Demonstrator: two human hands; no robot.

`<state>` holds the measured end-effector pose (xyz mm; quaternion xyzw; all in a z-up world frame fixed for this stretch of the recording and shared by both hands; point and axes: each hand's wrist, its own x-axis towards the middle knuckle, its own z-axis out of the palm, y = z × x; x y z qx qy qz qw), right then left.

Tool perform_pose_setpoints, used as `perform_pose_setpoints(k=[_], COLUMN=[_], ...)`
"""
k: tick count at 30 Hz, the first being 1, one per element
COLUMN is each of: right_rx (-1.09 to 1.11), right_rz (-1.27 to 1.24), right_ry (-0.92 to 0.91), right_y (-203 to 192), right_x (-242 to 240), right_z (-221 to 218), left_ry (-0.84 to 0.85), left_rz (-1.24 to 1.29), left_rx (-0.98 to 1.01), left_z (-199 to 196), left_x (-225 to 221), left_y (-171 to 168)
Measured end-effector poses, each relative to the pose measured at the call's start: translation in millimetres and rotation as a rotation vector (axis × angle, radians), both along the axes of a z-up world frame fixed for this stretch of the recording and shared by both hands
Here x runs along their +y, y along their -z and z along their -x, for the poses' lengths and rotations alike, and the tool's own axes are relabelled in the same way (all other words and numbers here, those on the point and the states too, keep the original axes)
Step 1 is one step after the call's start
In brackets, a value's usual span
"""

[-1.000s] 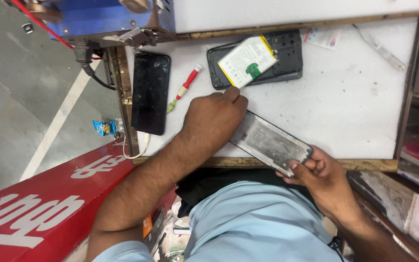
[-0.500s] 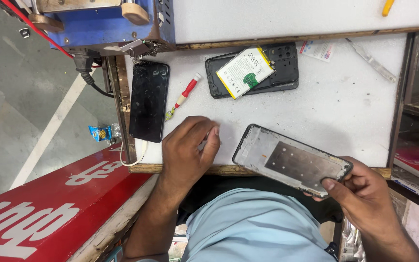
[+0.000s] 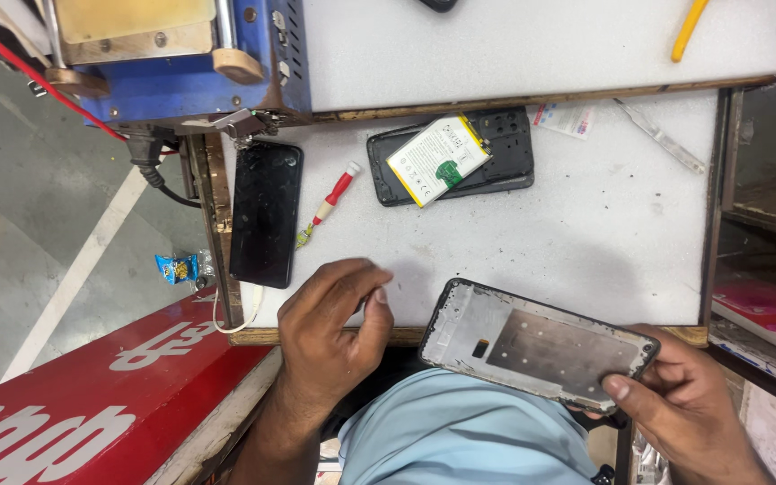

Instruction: The person cleans the inside of a disassembled smartphone back cover using a cloth. They wipe the surface repeatedly, then spray a liquid onto the cloth and continue wiping the cover's interior.

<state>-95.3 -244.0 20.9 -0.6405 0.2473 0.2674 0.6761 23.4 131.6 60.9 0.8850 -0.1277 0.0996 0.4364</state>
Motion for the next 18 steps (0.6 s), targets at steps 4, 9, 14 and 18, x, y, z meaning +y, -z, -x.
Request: perform_pose_setpoints(k=[4,9,14,18], right_rx=[-0.217,-0.300,-0.190,-0.174], right_rz=[-0.320,-0.529,-0.541,-0.519], right_ry=[0.048,0.169,0.223,0.260], right_y=[9.9,27.7,30.3,26.1], right_x=[13.9,45.5,83.6,98.6], right_z=[-6.4,-16.6,-31.7,-36.5], left_ry=[0.008,0.017,0.039,0.133], left_rz=[0.039,0.047,0.259,0.424], left_rx=[0.094,0.168,0.256,0.359], left_z=[4.1,10.6,21.6,27.1], left_x=[-2.8,-18.7,-31.0,-27.4], left_y=[10.7,25.0,24.3,26.3])
